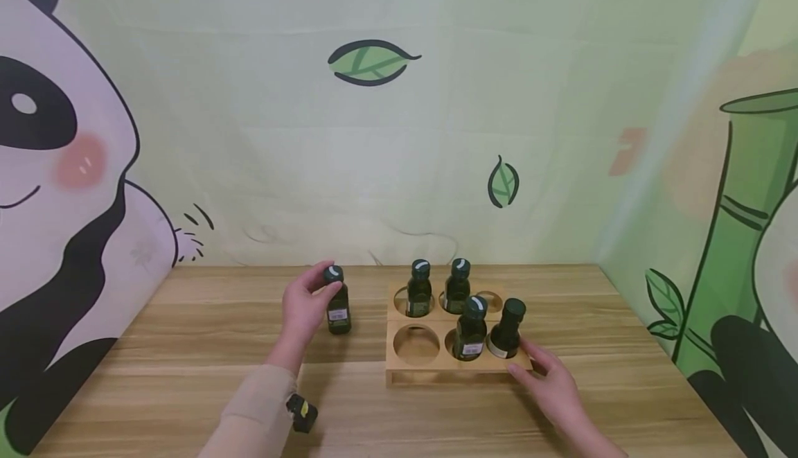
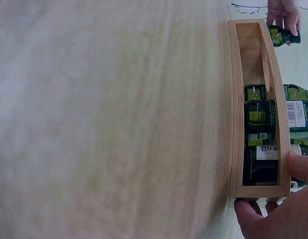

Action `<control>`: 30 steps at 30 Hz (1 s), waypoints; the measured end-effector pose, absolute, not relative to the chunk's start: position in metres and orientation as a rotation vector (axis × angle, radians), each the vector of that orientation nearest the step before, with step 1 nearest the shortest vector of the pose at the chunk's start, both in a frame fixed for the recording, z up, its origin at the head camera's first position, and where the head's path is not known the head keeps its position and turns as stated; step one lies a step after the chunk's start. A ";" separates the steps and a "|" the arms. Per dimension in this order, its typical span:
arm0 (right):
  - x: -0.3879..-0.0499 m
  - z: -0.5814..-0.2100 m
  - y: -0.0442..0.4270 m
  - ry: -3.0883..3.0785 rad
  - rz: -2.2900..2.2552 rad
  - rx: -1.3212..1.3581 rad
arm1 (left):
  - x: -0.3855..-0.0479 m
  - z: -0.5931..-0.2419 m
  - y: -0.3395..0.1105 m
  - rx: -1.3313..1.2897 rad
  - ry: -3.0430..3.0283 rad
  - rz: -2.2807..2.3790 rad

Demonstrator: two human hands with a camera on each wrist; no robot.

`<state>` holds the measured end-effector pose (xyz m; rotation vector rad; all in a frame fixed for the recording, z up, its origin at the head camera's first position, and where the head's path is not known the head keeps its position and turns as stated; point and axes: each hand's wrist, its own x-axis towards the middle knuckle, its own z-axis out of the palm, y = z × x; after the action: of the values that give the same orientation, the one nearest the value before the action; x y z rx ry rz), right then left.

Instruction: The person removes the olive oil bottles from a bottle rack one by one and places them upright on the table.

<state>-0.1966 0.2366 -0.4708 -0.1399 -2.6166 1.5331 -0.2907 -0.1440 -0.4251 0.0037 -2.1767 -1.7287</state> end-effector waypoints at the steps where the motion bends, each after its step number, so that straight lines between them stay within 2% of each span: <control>1: -0.197 -0.471 0.237 -2.618 1.537 -0.146 | -0.291 -0.426 -0.144 0.003 -2.174 -1.731; 30: -0.196 -0.472 0.238 -2.616 1.577 -0.141 | -0.293 -0.439 -0.151 -0.036 -2.151 -1.809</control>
<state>-0.1962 0.2376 -0.4721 -0.1412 -2.6156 1.5771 -0.2932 -0.1515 -0.4387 -0.0359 -2.1509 -1.8089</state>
